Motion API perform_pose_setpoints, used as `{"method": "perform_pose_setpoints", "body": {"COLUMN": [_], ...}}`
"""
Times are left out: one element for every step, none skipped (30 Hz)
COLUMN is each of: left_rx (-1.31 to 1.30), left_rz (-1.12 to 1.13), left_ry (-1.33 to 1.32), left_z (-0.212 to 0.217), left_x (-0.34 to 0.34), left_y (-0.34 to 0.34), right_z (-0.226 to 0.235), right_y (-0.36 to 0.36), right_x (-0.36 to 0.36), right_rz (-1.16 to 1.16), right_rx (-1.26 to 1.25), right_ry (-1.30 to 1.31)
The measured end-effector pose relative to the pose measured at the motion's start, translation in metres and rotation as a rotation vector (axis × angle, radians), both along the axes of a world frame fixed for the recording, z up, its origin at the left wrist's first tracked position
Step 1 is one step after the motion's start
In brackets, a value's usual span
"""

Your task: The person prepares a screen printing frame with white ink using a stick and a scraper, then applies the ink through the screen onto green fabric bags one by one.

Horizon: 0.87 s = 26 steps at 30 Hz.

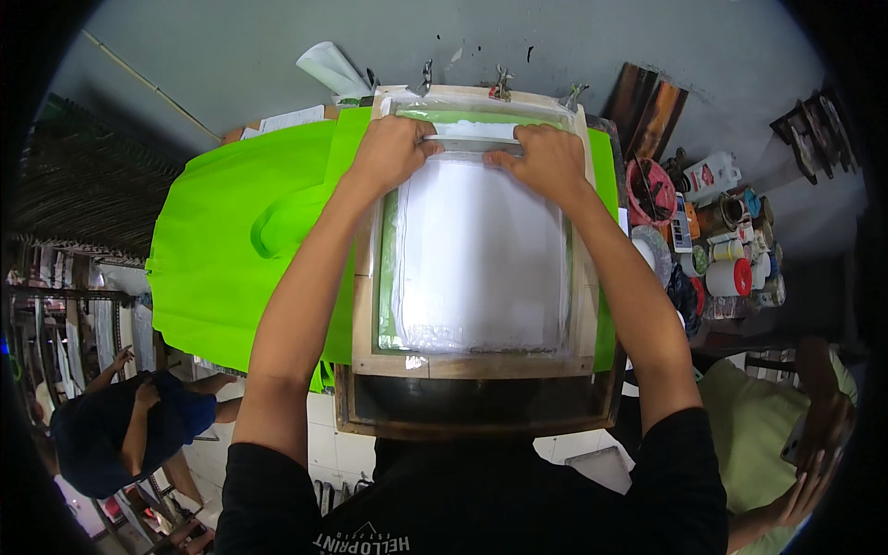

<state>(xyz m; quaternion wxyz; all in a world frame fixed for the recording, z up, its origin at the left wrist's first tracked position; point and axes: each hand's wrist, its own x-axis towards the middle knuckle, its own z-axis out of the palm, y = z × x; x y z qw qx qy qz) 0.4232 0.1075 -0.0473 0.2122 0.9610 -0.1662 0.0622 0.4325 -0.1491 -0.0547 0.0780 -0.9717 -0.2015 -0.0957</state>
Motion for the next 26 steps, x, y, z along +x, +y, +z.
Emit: {"method": "perform_pose_setpoints", "body": {"left_rx": [-0.003,-0.016,-0.029,-0.043,-0.039,-0.034,-0.029,-0.028,-0.027,-0.03,-0.035,-0.04,-0.044,-0.053,-0.062,-0.071,-0.086,-0.1,-0.116,-0.145,-0.13,-0.117,-0.101,-0.089,-0.093,-0.096], "left_rz": [-0.002,-0.001,0.0,0.006,0.009,0.011,0.013,0.005,-0.003,-0.011,-0.005,0.001,0.008,-0.001,-0.009,-0.019,-0.026,-0.032,-0.037,-0.056,-0.044,-0.036,-0.023,-0.008,-0.01,-0.012], "left_ry": [0.002,0.0,-0.003,-0.003,0.011,0.025,0.037,0.038,0.038,0.04,0.052,0.064,0.074,0.054,0.034,0.009,-0.009,-0.027,-0.045,-0.036,-0.001,0.034,0.072,0.09,0.093,0.096], "left_z": [0.0,0.0,0.0,0.001,0.002,0.003,0.003,0.003,0.003,0.003,0.003,0.004,0.005,0.003,0.001,0.001,0.002,0.002,0.002,0.003,0.004,0.007,0.007,0.008,0.007,0.004], "left_x": [-0.007,-0.013,-0.019,-0.027,-0.034,-0.042,-0.048,-0.055,-0.063,-0.072,-0.081,-0.09,-0.099,-0.108,-0.118,-0.127,-0.137,-0.148,-0.16,-0.169,-0.179,-0.189,-0.199,-0.208,-0.218,-0.227], "left_y": [-0.001,-0.001,-0.001,-0.001,-0.001,-0.001,-0.001,-0.001,0.0,0.0,-0.001,-0.001,-0.002,-0.003,-0.003,-0.004,-0.003,-0.003,-0.002,-0.003,-0.004,-0.006,-0.006,-0.007,-0.006,-0.005], "right_z": [-0.002,-0.004,-0.004,-0.003,-0.002,-0.001,0.001,0.002,0.003,0.006,0.005,0.003,0.001,-0.001,-0.003,-0.004,-0.005,-0.006,-0.007,-0.009,-0.014,-0.018,-0.019,-0.015,-0.015,-0.017], "right_y": [-0.001,-0.001,-0.002,-0.002,-0.001,-0.002,-0.001,-0.001,-0.001,-0.001,-0.001,-0.001,-0.002,-0.003,-0.005,-0.006,-0.007,-0.007,-0.006,-0.008,-0.009,-0.011,-0.01,-0.009,-0.01,-0.011], "right_x": [-0.006,-0.012,-0.016,-0.021,-0.027,-0.033,-0.041,-0.048,-0.055,-0.065,-0.074,-0.083,-0.091,-0.099,-0.108,-0.118,-0.128,-0.137,-0.147,-0.158,-0.167,-0.178,-0.187,-0.196,-0.205,-0.213], "right_rz": [0.003,0.006,0.01,0.019,0.027,0.028,0.028,0.028,0.027,0.026,0.025,0.032,0.039,0.046,0.054,0.06,0.072,0.081,0.092,0.096,0.092,0.085,0.083,0.066,0.07,0.074], "right_rx": [0.011,0.021,0.015,0.009,0.002,0.004,0.006,0.008,0.008,0.005,0.002,0.014,0.026,0.038,0.048,0.057,0.068,0.074,0.078,0.081,0.097,0.113,0.13,0.073,0.055,0.037], "right_ry": [-0.008,-0.017,-0.011,-0.003,0.005,0.026,0.045,0.065,0.077,0.091,0.105,0.099,0.091,0.082,0.076,0.064,0.051,0.035,0.018,0.002,-0.004,-0.011,-0.014,0.052,0.083,0.114]}}
